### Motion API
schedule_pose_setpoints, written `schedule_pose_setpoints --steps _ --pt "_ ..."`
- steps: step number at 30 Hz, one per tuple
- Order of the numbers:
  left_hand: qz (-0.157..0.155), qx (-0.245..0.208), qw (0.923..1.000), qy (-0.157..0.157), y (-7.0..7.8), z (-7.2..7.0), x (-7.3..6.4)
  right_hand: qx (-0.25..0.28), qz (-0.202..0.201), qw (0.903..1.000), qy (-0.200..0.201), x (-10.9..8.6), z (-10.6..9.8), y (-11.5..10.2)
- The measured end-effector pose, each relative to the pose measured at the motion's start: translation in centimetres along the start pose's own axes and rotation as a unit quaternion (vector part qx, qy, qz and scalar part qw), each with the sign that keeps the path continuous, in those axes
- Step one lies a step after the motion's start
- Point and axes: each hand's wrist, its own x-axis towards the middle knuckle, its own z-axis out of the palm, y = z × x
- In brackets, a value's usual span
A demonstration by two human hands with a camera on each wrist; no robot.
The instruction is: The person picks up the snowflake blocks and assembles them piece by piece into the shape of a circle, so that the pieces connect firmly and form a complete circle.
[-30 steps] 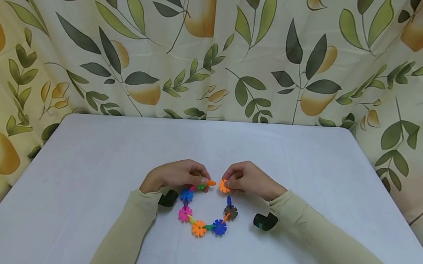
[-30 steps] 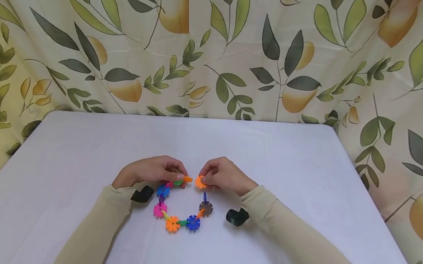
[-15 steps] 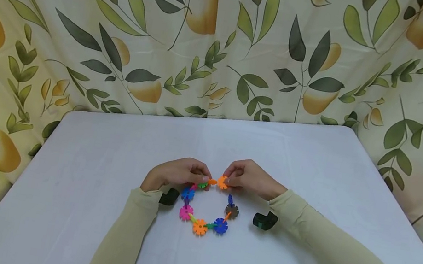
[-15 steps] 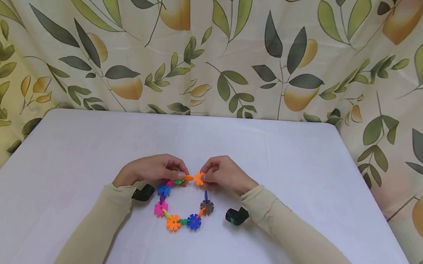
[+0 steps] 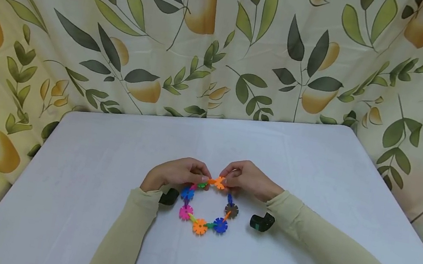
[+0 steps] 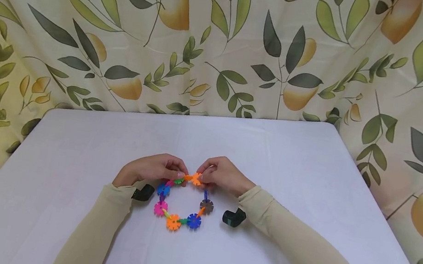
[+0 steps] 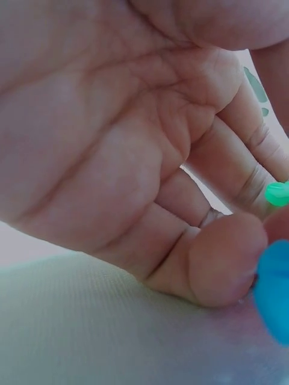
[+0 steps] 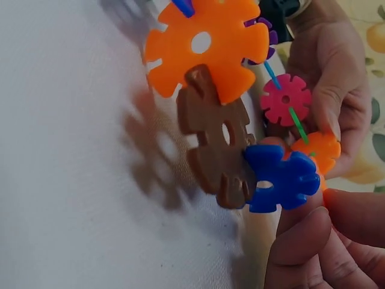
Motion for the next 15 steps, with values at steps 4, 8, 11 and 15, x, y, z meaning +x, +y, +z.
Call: schedule_pose_setpoints --steps 4,8,11,15 --pt "-0.004 -0.006 1.0 0.002 -0.13 0.07 0.11 0.001 -0.001 1.0 0.005 -0.01 0.31 -0.13" --pt "-0.009 -0.01 0.9999 0.005 -0.11 0.07 0.03 0.004 0.001 0.9999 0.01 0.17 0.58 -0.17" --pt "-0.006 -0.013 0.9999 0.004 -0.16 0.05 0.03 0.004 -0.002 0.9999 0.016 0.42 0.71 -0.16" --pt "0.0 -0.019 0.9998 0.001 -0.33 0.05 0.11 0.008 -0.009 0.9996 0.024 0.57 1.04 -0.25"
